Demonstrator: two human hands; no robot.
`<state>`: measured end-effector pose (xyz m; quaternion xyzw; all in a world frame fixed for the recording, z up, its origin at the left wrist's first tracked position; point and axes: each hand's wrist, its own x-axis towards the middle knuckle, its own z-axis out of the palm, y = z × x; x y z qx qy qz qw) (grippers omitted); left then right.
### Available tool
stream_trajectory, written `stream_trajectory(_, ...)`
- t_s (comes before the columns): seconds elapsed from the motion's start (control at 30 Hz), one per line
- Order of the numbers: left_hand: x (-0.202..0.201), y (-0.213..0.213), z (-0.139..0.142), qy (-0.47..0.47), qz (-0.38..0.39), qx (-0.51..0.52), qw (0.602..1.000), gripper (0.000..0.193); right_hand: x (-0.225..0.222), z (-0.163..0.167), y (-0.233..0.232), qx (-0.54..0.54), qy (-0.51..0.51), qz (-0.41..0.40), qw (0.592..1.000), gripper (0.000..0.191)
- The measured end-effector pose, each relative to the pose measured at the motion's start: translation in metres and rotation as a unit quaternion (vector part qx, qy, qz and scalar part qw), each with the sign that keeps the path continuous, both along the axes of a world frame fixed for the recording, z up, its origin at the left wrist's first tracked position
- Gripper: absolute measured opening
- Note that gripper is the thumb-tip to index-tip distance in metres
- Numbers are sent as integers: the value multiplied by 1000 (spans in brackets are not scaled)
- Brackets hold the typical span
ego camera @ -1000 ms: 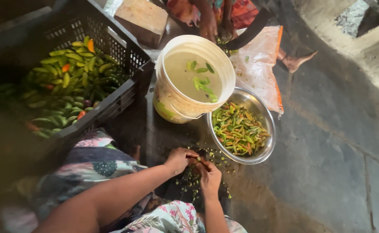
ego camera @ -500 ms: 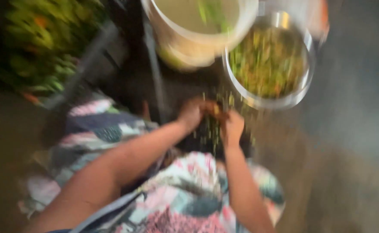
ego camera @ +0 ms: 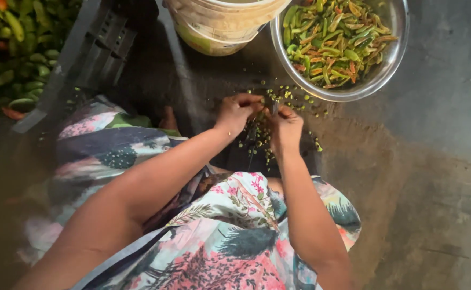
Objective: The person sits on the floor and peels green vegetables by hand, removing the outer skin and placing the peeled pieces into a metal bowl. The person also drops the peels onto the floor and occasionally places whole vegetables into a bucket of water.
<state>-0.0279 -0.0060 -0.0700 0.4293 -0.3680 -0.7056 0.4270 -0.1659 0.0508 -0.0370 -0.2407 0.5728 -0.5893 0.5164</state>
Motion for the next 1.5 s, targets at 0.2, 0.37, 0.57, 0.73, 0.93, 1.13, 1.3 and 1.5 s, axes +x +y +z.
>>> stream_trajectory(0.2,-4,-9,1,33,0,31,999,19,-1,-5,-12,44,-19,-27,998,12)
stream_trajectory(0.37,-2,-11,-2,17,-15,89,996,17,-3,-5,-15,107,-38,32,993,18)
stream_trajectory(0.57,0,-11,-9,37,-50,93,994,20,-7,1,-15,142,-5,62,988,22)
stream_trajectory(0.73,-6,-12,-9,-158,-60,13,986,24,7,4,-17,103,56,33,993,23)
stream_trajectory(0.93,-10,-20,7,-110,28,-159,981,23,1,22,-23,-26,43,-25,998,15)
stream_trajectory(1.13,23,-46,11,132,-4,7,991,22,-34,41,-16,-36,125,14,991,14)
stream_trajectory(1.3,24,-6,7,33,-105,45,993,22,-7,19,7,-12,194,95,976,18)
stream_trajectory(1.5,24,2,23,-86,-99,-110,985,16,8,12,10,-73,135,46,987,17)
